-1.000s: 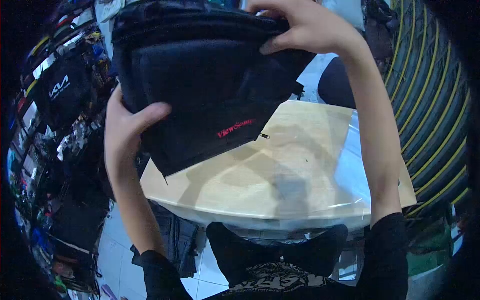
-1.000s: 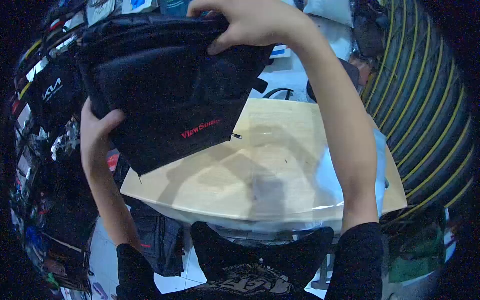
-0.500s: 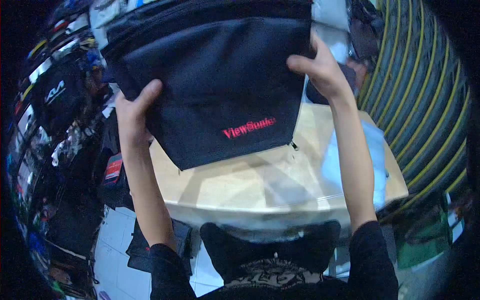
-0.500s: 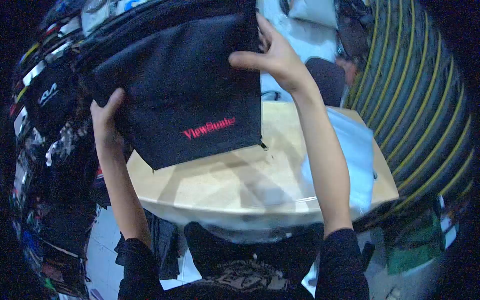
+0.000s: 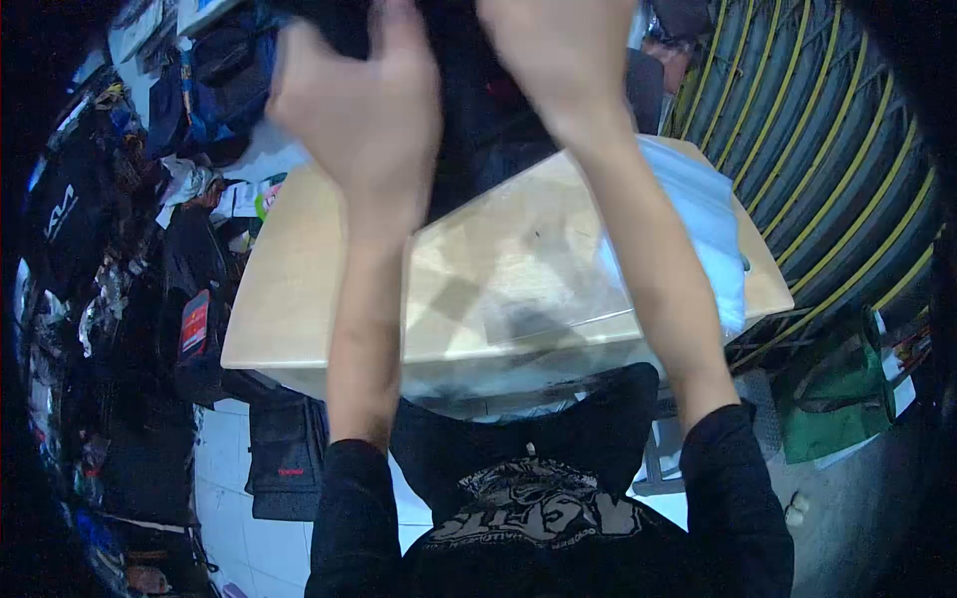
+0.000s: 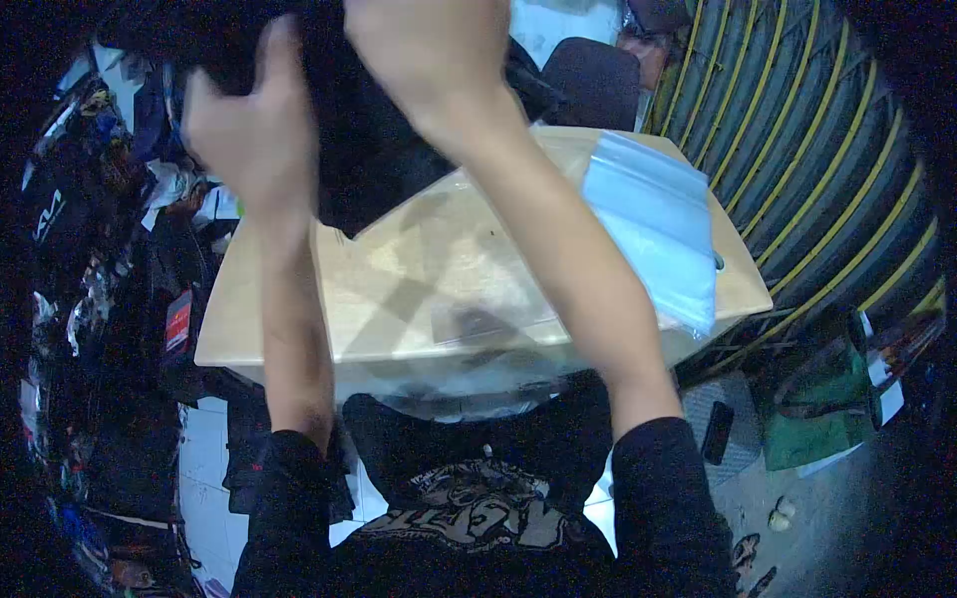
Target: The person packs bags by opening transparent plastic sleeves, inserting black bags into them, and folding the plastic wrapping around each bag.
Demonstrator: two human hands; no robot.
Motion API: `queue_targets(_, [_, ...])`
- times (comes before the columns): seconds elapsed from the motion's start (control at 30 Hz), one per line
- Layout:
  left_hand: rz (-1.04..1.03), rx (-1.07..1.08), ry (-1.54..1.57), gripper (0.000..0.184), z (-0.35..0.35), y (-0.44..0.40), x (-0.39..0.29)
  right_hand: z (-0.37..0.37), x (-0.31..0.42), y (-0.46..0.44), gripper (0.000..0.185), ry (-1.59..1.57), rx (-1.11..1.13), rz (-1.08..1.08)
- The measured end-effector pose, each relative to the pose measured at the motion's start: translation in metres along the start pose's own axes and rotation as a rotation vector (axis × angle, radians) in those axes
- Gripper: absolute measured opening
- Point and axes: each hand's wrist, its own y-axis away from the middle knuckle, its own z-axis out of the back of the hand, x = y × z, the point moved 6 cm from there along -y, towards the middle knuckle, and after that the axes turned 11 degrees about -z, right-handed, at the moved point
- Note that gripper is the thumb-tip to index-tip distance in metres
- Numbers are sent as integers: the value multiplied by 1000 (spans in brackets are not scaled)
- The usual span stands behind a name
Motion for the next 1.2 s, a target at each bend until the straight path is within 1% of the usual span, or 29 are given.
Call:
queue_targets(0.03, [58,33,45,36,-7,8,-27,2,-2,4,35,80,-25,-35])
queue_targets(0.07, [93,38,159,36,-7,9,-42,3,-6,1,37,33,25,-99])
queue_targets(0.1, [93,-5,239,39,-14,10,-34,7,-6,-3,43,-148,11,46])
queue_targets(0.13, [90,-48,320,41,-20,9,-27,13,-7,-7,47,-169,147,-29])
queue_targets(0.17, [139,-61,408,41,-26,9,-18,20,-8,-6,50,-189,252,-37])
queue_targets(0.23, [257,-72,579,42,-32,16,-6,35,-3,-3,57,-194,458,14])
queue_targets(0.27, [141,-137,596,36,-38,21,14,44,-8,-2,60,-183,522,17])
queue_targets(0.3, [280,-115,850,37,-47,27,31,53,-8,-3,64,-179,574,13])
queue_targets(0.37, [431,-98,926,37,-46,30,40,71,-11,-2,72,-138,596,-27])
queue_targets(0.4, [459,-84,1045,40,-49,33,37,81,-18,1,76,-118,601,-54])
queue_targets(0.47, [426,-35,1013,39,-51,40,38,96,-76,8,85,-14,653,-42])
queue_targets(0.5, [396,-14,1005,39,-55,40,40,102,-108,3,94,68,687,-125])
queue_targets(0.53, [511,52,1102,34,-62,43,45,105,-108,5,92,29,683,-136])
queue_targets(0.6, [657,111,1118,37,-63,49,57,111,-107,9,90,-51,674,-157])
queue_targets(0.63, [726,138,1123,38,-65,51,61,110,-121,10,90,58,666,-191])
queue_targets(0.67, [737,157,1185,42,-67,53,60,107,-130,17,86,-58,718,-333])
queue_targets(0.7, [761,209,1150,42,-70,57,63,102,-131,28,83,-175,767,-475])
queue_targets(0.73, [784,260,1115,43,-73,60,65,102,-119,34,63,-29,681,-334])
queue_targets(0.8, [793,345,1015,44,-73,63,68,96,-140,33,51,-109,611,-501])
queue_targets(0.83, [760,368,1070,46,-71,66,67,94,-149,36,45,-152,575,-588])
queue_targets(0.87, [721,390,1128,49,-70,68,70,93,-149,35,36,-273,570,-578])
queue_targets(0.9, [678,410,1188,51,-68,68,72,91,-150,35,34,-342,544,-633])
queue_targets(0.93, [687,475,1204,60,-61,71,72,92,-151,36,33,-409,516,-691])
queue_targets(0.97, [774,508,1219,62,-57,82,72,92,-154,37,31,-476,483,-748])
queue_targets(1.03, [947,563,1243,65,-55,113,77,92,-164,33,29,-410,471,-701])
queue_targets(1.1, [901,737,1241,68,-54,131,73,89,-165,34,28,-367,468,-675])
queue_targets(1.13, [889,753,1212,65,-54,134,71,88,-160,36,28,-318,446,-672])
queue_targets(1.2, [817,692,1030,60,-56,131,68,84,-153,35,30,-194,400,-575])
